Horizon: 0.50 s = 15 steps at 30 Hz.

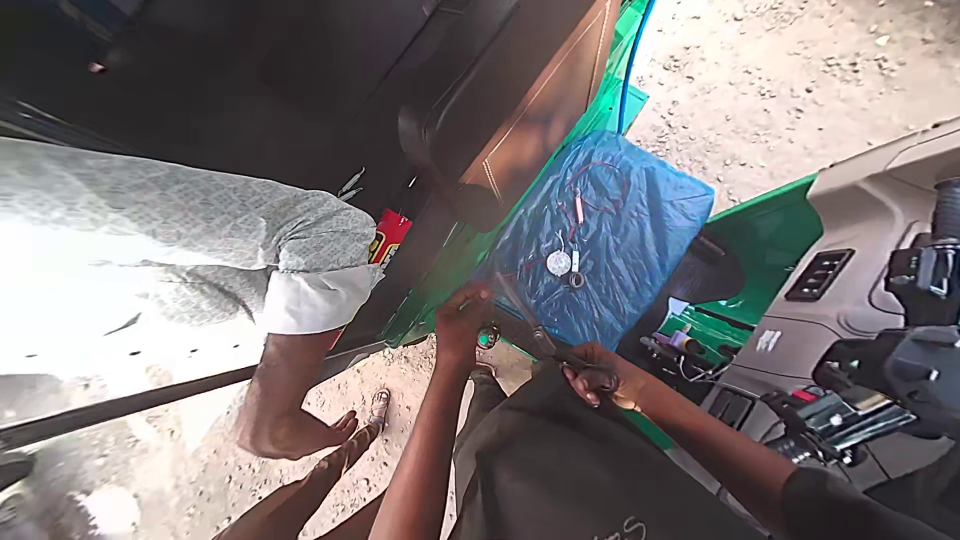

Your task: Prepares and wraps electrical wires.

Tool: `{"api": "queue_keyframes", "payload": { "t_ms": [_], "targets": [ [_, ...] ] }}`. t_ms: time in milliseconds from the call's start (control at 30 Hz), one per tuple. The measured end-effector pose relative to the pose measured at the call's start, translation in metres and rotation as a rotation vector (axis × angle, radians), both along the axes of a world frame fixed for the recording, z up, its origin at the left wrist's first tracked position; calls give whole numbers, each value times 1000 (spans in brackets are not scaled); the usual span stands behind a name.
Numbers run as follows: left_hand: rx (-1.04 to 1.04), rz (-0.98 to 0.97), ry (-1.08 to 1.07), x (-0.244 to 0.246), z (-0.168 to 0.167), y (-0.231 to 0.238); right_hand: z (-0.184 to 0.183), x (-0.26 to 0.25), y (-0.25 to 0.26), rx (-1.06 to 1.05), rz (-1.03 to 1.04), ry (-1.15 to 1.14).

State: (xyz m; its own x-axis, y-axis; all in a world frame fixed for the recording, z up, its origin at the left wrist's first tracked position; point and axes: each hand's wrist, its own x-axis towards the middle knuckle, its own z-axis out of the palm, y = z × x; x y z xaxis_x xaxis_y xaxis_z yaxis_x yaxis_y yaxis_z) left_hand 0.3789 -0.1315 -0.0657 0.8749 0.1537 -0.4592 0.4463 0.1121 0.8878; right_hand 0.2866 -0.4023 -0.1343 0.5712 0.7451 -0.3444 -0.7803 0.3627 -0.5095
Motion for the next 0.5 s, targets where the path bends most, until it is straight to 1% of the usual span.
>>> {"api": "queue_keyframes", "payload": {
  "t_ms": [33, 67, 133, 200, 233, 267, 333, 500],
  "targets": [
    [28, 37, -16, 4, 2, 7, 6, 0, -2, -74, -85, -50],
    [67, 58, -24, 5, 4, 13, 11, 0, -6, -191, -152, -143],
    [118, 50, -34, 5, 8, 18, 22, 8, -13, -535, -218, -395],
    [134, -3, -75, 0, 7, 20, 33, 17, -21, -884, -192, -656],
    [143, -34, -115, -1, 7, 19, 39, 23, -23, -1030, -165, -779],
    [152, -57, -152, -1, 6, 18, 43, 30, -24, -1129, -142, -859],
    [146, -94, -188, -7, 6, 14, 45, 34, -25, -1222, -95, -911],
    [157, -201, -221, -14, 3, 10, 42, 37, -27, -1290, 18, -969]
  ]
}}
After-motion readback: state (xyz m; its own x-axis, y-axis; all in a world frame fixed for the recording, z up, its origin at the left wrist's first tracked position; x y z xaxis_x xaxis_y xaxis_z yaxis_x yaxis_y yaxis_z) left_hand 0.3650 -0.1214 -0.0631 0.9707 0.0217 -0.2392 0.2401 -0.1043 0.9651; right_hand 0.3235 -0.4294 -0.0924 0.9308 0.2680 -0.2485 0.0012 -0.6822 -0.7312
